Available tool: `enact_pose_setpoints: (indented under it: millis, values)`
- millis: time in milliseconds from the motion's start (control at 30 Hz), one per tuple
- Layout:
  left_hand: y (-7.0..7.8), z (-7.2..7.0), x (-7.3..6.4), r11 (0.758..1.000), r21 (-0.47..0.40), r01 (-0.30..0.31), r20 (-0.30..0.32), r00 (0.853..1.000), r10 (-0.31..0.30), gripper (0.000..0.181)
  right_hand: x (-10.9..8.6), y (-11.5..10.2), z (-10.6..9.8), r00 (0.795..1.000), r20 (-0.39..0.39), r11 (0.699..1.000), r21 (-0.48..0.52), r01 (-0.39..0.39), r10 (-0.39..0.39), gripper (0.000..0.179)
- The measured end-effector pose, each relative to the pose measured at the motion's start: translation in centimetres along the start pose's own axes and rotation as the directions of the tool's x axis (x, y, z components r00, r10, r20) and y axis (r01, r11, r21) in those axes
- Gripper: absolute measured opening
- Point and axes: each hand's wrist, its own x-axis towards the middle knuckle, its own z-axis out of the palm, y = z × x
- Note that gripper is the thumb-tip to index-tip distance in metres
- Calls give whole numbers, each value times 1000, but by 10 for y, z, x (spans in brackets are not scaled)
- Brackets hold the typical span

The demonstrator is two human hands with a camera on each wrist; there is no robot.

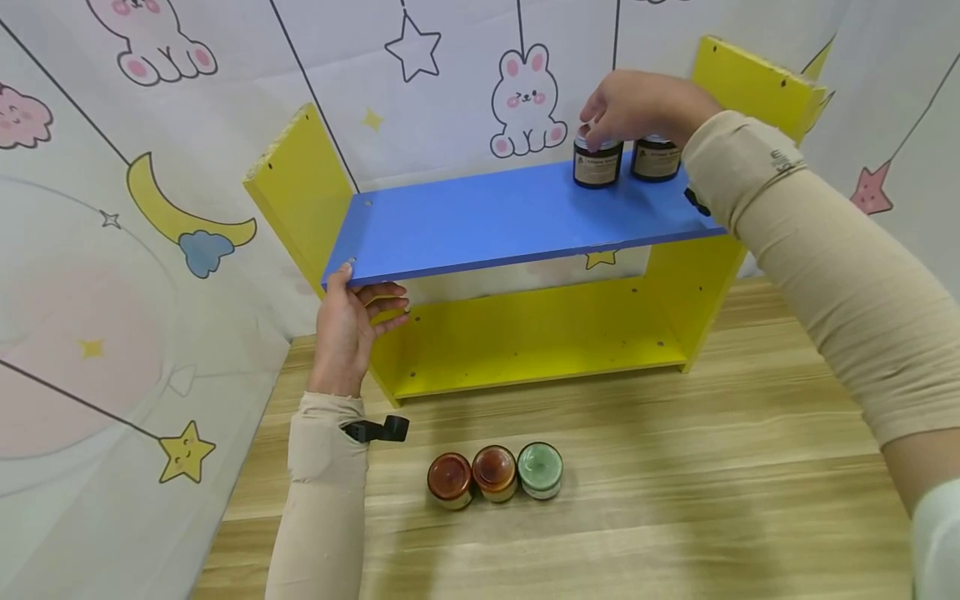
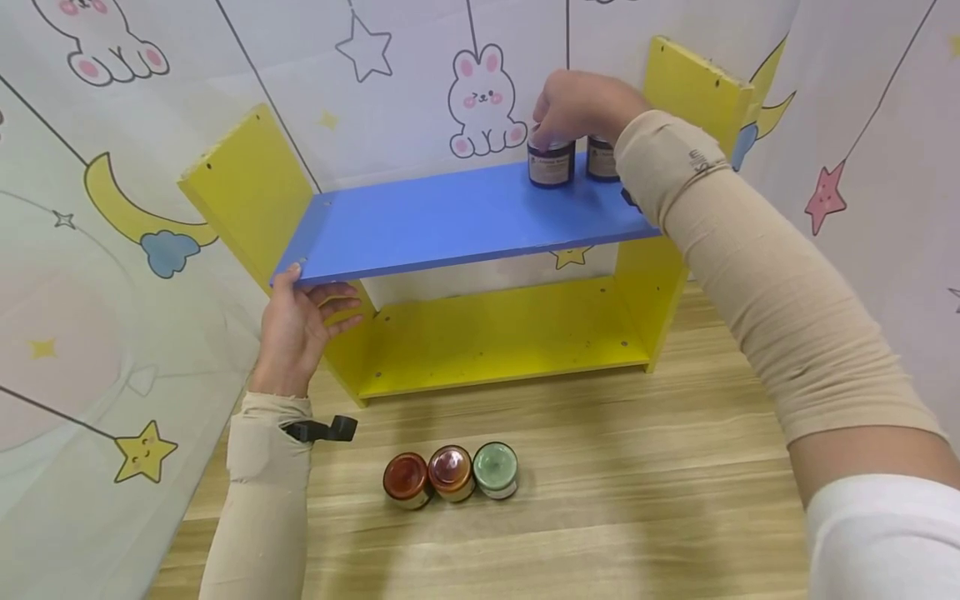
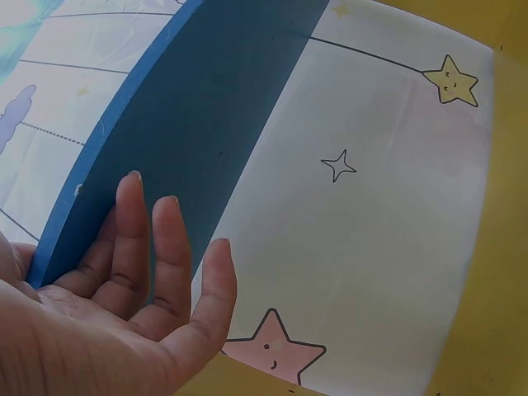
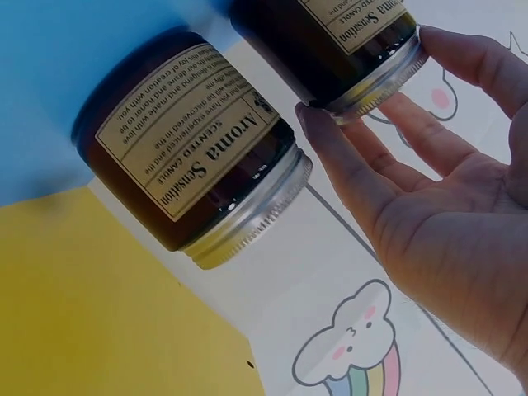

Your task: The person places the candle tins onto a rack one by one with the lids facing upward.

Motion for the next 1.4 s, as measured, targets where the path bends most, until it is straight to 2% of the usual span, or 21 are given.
enact_pose_setpoints:
  millis: [167, 300, 467, 700, 833, 1100, 1400]
  values:
    - [0, -1, 0, 1000, -12, 6, 2, 1000, -6, 49, -5, -3, -3, 999, -31, 1000, -8, -20, 19, 60]
    - [0, -2, 0, 1000, -12, 11, 7, 1000, -11, 48, -15, -5, -4, 998, -58, 999, -46, -7, 4, 63]
    - [-1, -3, 0, 1000, -8, 10, 1, 1000, -10, 48, -32, -3, 2, 993, -114, 998, -68, 11, -19, 64]
    - [-3, -4, -1, 1000, -4, 21, -10, 1000, -21, 47, -63, 0, 17, 985, -162, 998, -12, 61, -62, 67]
    - [-3, -5, 0, 1000, -10, 21, -6, 1000, -21, 48, -81, -4, 28, 978, -193, 996, 6, 85, -82, 66]
    - [-1, -3, -1, 1000, -8, 19, 0, 1000, -19, 49, -117, -9, 56, 940, -272, 975, 28, 221, -205, 57]
    - [0, -1, 0, 1000, -4, 17, 13, 1000, -17, 50, -146, -5, 99, 912, -314, 947, 94, 307, -264, 46]
